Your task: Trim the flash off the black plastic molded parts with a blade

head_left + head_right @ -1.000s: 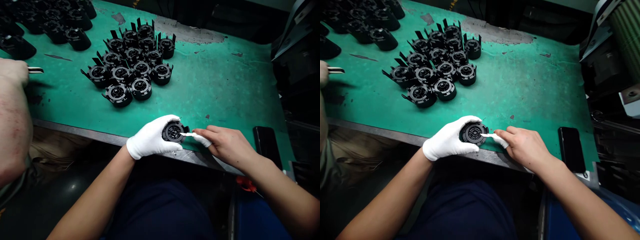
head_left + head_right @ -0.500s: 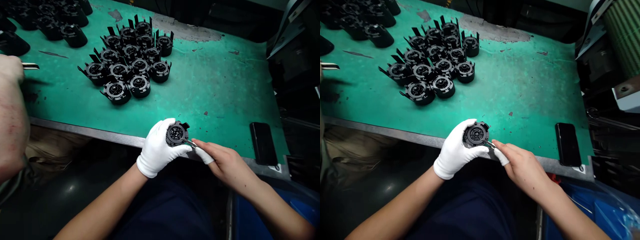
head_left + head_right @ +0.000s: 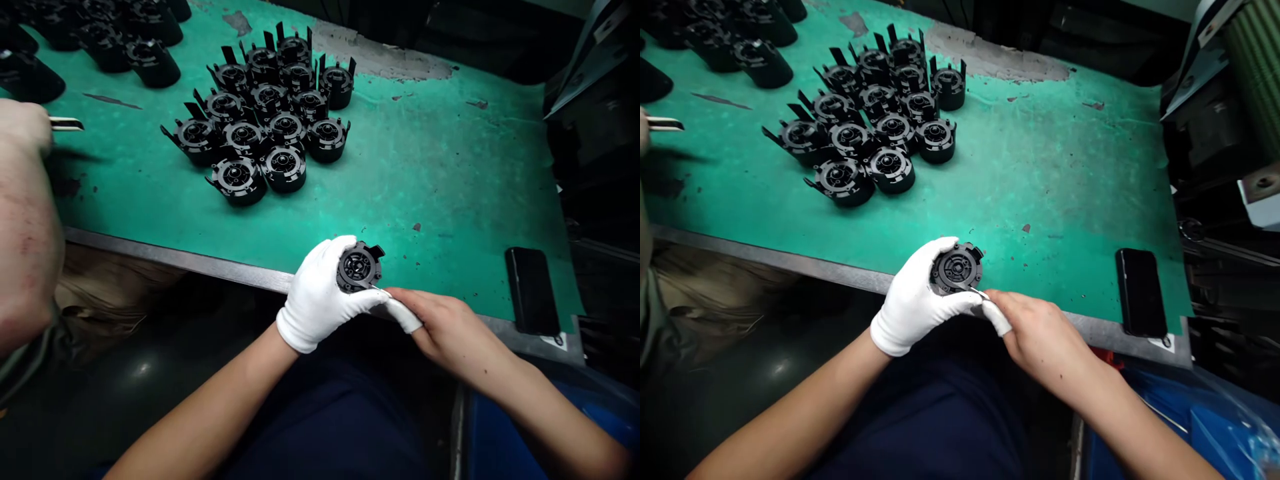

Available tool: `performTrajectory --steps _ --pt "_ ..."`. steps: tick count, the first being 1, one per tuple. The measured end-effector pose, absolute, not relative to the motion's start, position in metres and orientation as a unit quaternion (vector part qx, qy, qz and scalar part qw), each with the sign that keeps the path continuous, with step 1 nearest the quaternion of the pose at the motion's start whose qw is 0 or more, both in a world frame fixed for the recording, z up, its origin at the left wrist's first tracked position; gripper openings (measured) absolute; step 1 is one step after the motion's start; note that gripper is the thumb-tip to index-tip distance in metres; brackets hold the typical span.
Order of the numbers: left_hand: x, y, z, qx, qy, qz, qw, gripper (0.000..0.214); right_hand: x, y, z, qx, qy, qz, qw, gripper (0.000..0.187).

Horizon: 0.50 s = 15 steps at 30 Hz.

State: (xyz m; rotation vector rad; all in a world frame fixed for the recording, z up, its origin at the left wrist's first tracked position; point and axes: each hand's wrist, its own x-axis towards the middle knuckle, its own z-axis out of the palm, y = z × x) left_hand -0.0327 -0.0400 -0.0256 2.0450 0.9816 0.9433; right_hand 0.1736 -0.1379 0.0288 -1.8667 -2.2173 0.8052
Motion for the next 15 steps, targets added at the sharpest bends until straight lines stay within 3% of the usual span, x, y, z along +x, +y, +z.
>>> performTrajectory --steps 5,10,15 --pt "-0.0325 -0.0406 -0.0223 0.783 0.375 0.357 0.344 0.082 0.1702 -0.1358 0.0272 -0.616 -0.743 0.250 0.079 0.048" --pt "-0.0318 -0.0415 -0.0202 0.779 0.382 0.357 0.346 0.078 0.1693 -0.1389 0.0202 -0.633 -0.748 0.195 0.036 0.051" --pt "-0.0330 -0.0399 -0.0226 0.789 0.374 0.337 0.352 0.084 0.1718 -0.1321 0.0250 -0.595 -0.766 0.244 0.010 0.056"
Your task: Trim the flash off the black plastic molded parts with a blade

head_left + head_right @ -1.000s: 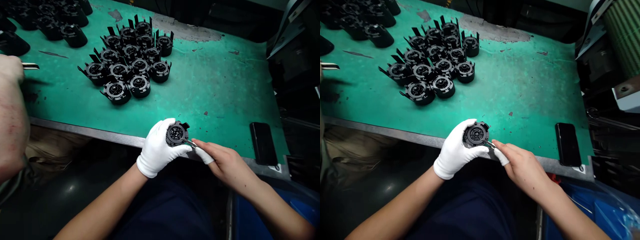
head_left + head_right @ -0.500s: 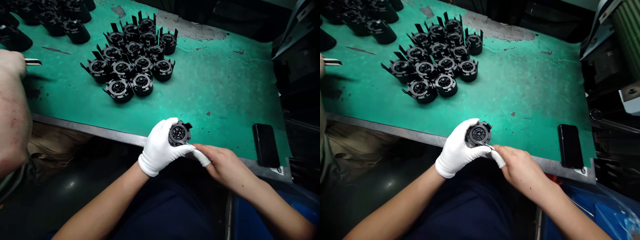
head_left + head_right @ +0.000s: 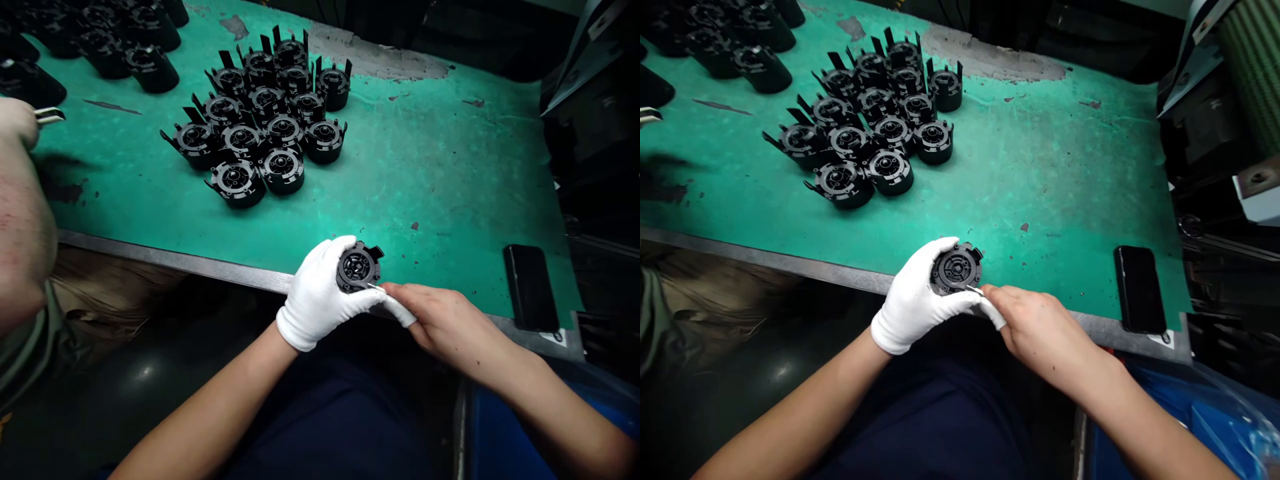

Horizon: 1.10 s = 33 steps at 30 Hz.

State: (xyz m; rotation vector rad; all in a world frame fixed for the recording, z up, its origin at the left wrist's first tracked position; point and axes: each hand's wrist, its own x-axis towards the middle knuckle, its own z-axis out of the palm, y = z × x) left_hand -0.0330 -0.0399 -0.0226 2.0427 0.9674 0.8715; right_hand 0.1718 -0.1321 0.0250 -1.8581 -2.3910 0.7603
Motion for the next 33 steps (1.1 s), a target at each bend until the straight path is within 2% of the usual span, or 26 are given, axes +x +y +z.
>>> performTrajectory --steps 4,7,10,13,14,16,18,19,24,33 --pt "-0.035 -0.036 -0.019 0.804 0.358 0.300 0.368 0.088 0.176 -0.123 0.036 -0.584 -0.767 0.264 -0.006 0.052" --pt "-0.045 -0.021 -0.011 0.834 0.320 0.251 0.372 0.088 0.185 -0.127 0.038 -0.595 -0.754 0.274 0.042 0.047" --pt "-0.065 0.001 -0.004 0.834 0.335 0.258 0.355 0.072 0.200 -0.139 0.031 -0.647 -0.713 0.238 0.126 0.047" --pt "-0.082 0.014 -0.004 0.776 0.412 0.310 0.361 0.053 0.209 -0.150 0.019 -0.668 -0.691 0.223 0.164 0.050" --pt "-0.083 0.014 -0.005 0.762 0.422 0.315 0.377 0.054 0.209 -0.152 0.016 -0.662 -0.693 0.231 0.168 0.051" --pt "-0.080 0.008 -0.008 0.758 0.418 0.304 0.398 0.072 0.206 -0.152 0.011 -0.643 -0.704 0.249 0.173 0.054" --pt "-0.069 -0.003 -0.011 0.773 0.414 0.296 0.379 0.100 0.202 -0.148 0.011 -0.631 -0.712 0.256 0.170 0.053" --pt "-0.062 -0.009 -0.013 0.782 0.413 0.297 0.360 0.107 0.200 -0.144 0.012 -0.631 -0.715 0.252 0.165 0.051" --pt "-0.039 -0.027 -0.019 0.823 0.365 0.289 0.327 0.085 0.196 -0.124 0.023 -0.634 -0.741 0.204 0.086 0.037" --pt "-0.039 -0.027 -0.025 0.826 0.364 0.281 0.326 0.083 0.190 -0.117 0.027 -0.643 -0.761 0.084 -0.011 0.039"
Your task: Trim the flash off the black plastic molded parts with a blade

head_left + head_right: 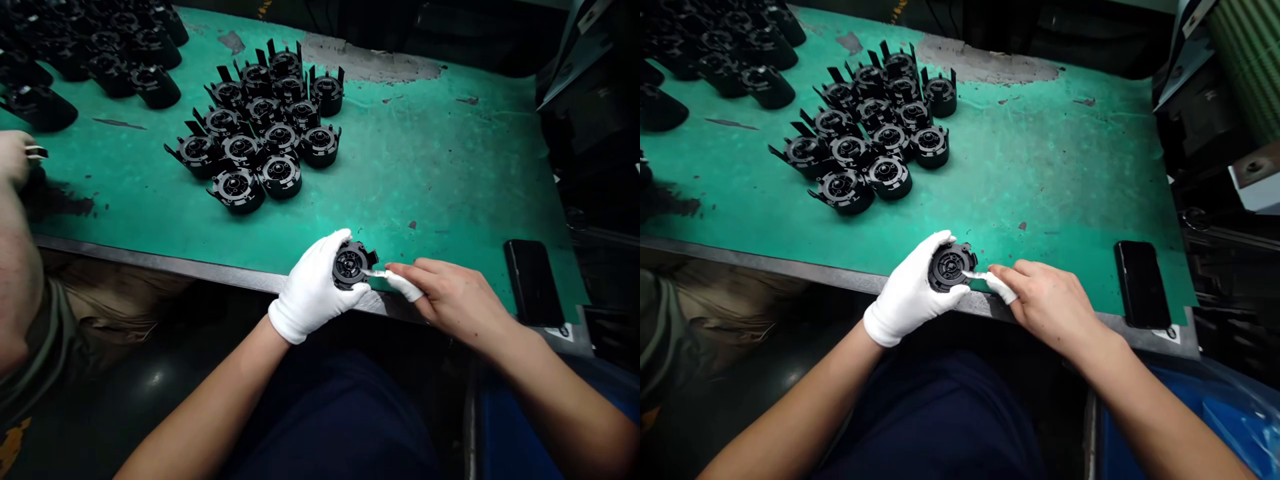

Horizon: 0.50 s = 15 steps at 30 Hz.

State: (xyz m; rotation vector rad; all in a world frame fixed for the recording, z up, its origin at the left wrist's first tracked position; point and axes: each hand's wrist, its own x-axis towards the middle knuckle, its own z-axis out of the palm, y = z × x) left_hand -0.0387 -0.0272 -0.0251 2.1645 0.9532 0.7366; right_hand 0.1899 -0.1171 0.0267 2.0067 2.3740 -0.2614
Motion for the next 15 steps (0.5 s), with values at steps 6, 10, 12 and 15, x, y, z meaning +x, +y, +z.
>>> performTrajectory --steps 6,10,12,15 --pt "-0.033 -0.034 -0.030 0.817 0.383 0.303 0.307 0.082 0.180 -0.121 0.023 0.686 0.724 -0.067 0.016 0.036" --pt "-0.030 -0.039 -0.030 0.810 0.389 0.316 0.305 0.081 0.176 -0.125 0.021 0.697 0.714 -0.059 -0.003 0.034" --pt "-0.027 -0.042 -0.031 0.807 0.392 0.326 0.299 0.080 0.172 -0.125 0.020 0.706 0.706 -0.045 -0.003 0.034" --pt "-0.023 -0.047 -0.032 0.802 0.403 0.343 0.276 0.081 0.166 -0.126 0.020 0.721 0.692 -0.034 -0.004 0.035"
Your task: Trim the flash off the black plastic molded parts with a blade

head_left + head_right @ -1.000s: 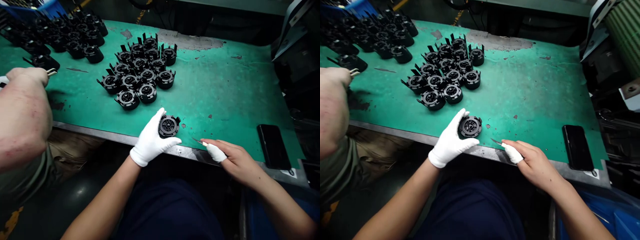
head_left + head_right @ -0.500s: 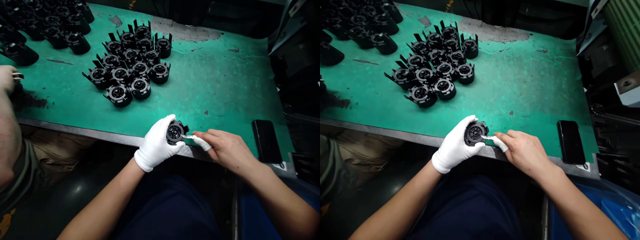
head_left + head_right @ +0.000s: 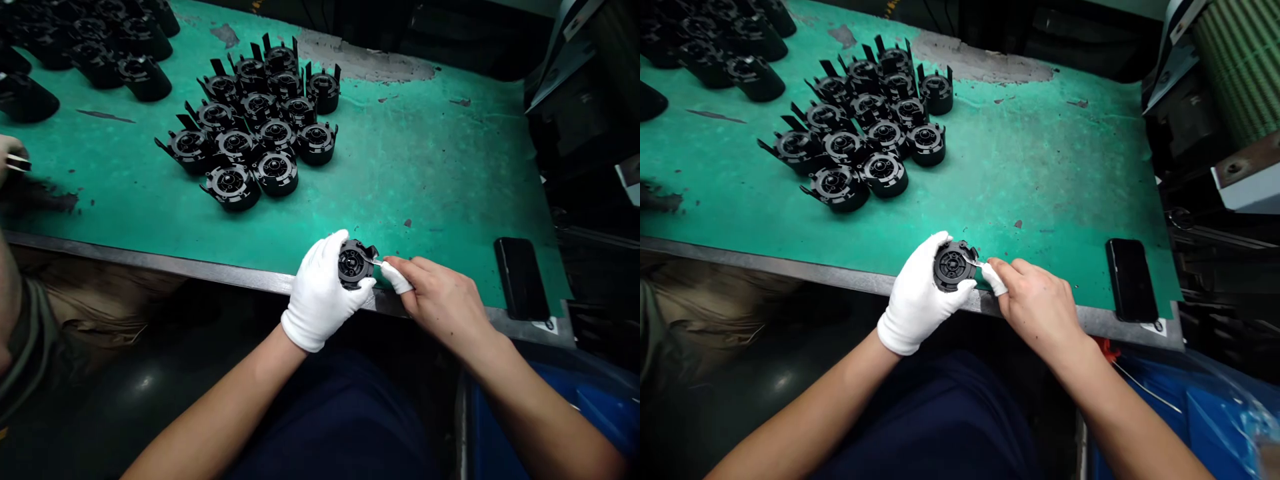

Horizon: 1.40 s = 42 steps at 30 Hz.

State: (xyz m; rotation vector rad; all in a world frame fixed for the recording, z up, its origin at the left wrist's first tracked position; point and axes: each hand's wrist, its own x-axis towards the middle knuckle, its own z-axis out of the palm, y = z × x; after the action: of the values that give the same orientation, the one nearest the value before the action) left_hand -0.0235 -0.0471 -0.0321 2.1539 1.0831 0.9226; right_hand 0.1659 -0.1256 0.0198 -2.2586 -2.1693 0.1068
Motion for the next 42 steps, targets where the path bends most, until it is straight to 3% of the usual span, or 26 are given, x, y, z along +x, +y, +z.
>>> performTrajectory --steps 7,18,25,28,37,42 --pt "-0.020 -0.053 -0.036 0.793 0.422 0.358 0.257 0.081 0.160 -0.133 0.013 -0.722 -0.682 0.082 0.086 0.033" --pt "-0.005 -0.065 -0.040 0.769 0.454 0.400 0.204 0.072 0.149 -0.124 0.012 -0.751 -0.659 0.027 0.038 0.035" --pt "-0.028 -0.045 -0.030 0.826 0.368 0.332 0.269 0.082 0.167 -0.141 0.019 -0.728 -0.663 0.154 0.082 0.029" --pt "-0.039 -0.032 -0.026 0.848 0.331 0.290 0.296 0.082 0.172 -0.146 0.024 -0.678 -0.702 0.197 0.100 0.034" --pt "-0.038 -0.018 -0.018 0.856 0.312 0.243 0.334 0.080 0.175 -0.128 0.039 -0.628 -0.737 0.251 0.004 0.052" --pt "-0.038 -0.015 -0.015 0.854 0.307 0.236 0.346 0.080 0.182 -0.125 0.040 -0.637 -0.737 0.228 -0.001 0.059"
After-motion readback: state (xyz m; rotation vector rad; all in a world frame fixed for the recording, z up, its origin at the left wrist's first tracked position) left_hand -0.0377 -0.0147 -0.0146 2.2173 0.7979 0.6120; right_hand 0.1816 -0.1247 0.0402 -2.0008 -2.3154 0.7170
